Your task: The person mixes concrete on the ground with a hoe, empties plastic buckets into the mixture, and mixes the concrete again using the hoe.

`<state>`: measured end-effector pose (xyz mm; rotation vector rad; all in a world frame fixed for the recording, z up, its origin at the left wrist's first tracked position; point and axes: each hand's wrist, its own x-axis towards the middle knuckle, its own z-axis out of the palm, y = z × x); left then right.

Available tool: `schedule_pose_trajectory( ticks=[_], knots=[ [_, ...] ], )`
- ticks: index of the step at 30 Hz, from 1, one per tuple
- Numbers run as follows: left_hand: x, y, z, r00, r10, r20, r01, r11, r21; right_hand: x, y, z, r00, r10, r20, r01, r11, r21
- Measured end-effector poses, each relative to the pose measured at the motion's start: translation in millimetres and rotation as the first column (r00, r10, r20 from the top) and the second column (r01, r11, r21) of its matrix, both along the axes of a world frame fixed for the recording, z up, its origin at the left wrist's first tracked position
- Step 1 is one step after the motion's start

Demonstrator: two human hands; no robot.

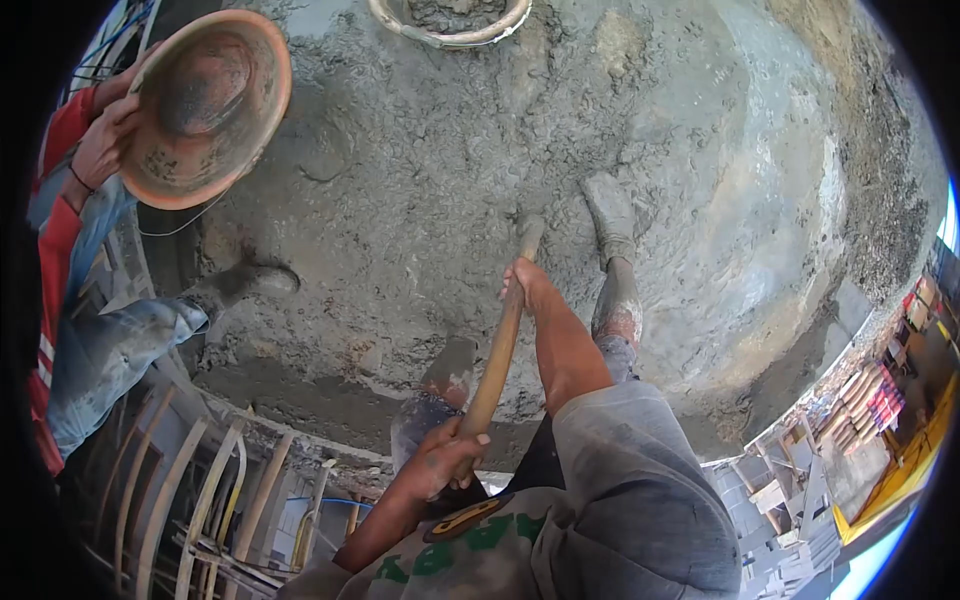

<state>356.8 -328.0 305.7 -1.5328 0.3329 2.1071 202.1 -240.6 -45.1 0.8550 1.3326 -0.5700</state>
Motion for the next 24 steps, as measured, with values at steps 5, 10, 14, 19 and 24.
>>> schedule_pose_trajectory(
  ticks=[5,10,14,19,24],
  knots=[
    [-36,-45,45,0.994,0.105,-0.021,-0.105,0.994,-0.006,-36,-37,52,0.998,0.060,-0.035,-0.060,0.998,-0.016],
    [-78,-95,122,0.954,0.164,-0.250,-0.179,0.983,-0.035,-110,-118,142,0.974,-0.007,-0.224,-0.053,0.964,-0.259],
    [-44,-114,166,0.943,0.032,-0.331,-0.073,0.991,-0.112,-145,-188,256,0.928,-0.081,-0.365,-0.068,0.923,-0.378],
    [29,-53,84,0.988,-0.137,0.073,0.155,0.916,-0.369,-125,-235,297,0.721,-0.214,-0.659,-0.254,0.803,-0.539],
    [-5,-29,-139,0.849,-0.167,0.502,0.508,0.519,-0.687,-135,-272,225,0.674,-0.110,-0.730,-0.422,0.754,-0.503]
  ],
)
